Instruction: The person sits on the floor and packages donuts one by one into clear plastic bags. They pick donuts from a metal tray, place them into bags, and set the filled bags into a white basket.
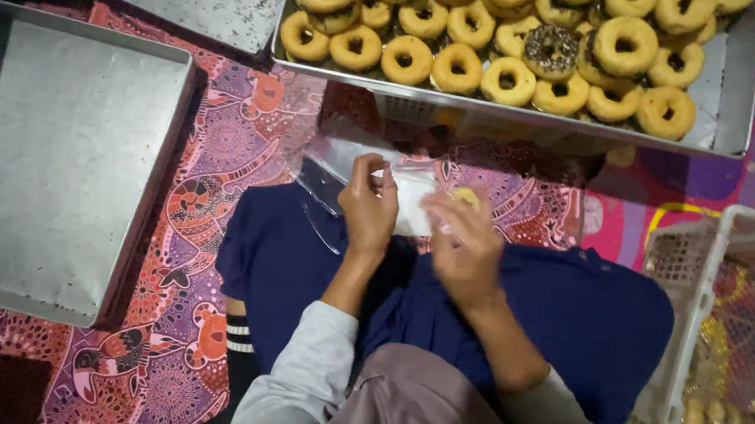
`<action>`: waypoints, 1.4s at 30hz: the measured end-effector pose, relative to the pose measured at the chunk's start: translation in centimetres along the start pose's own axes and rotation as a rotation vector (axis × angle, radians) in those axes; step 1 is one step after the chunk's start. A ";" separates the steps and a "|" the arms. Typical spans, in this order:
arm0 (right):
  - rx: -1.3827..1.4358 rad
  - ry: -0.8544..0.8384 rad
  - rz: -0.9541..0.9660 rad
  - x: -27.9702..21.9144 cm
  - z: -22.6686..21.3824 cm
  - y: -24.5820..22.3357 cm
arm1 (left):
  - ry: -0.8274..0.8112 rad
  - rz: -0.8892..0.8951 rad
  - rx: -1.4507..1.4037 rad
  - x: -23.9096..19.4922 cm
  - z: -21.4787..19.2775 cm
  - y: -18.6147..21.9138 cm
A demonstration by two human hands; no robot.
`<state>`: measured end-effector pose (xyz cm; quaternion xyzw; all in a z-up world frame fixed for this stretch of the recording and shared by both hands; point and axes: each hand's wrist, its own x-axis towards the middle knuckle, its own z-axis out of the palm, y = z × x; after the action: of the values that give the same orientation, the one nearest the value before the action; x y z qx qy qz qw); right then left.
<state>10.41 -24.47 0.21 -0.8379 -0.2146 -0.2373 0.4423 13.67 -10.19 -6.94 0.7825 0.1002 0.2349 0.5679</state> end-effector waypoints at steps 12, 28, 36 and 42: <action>0.009 -0.321 -0.153 0.3 -0.7 4.0 | -0.344 -0.766 -1.225 1.7 1.5 2.0; -0.596 -0.274 0.212 14.6 -6.7 18.0 | -0.019 -0.774 -1.975 7.4 -2.0 -4.1; 0.139 -0.339 0.085 5.0 -0.1 0.5 | 0.167 -0.436 -1.770 6.3 -0.4 -2.8; -0.158 -0.072 -0.048 5.7 4.5 -3.7 | -0.093 -0.646 -1.825 2.8 0.0 0.2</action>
<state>13.77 -17.95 3.70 -0.8726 -0.2311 -0.2339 0.3611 16.09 -9.06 -6.09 -0.0161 0.0670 0.0237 0.9973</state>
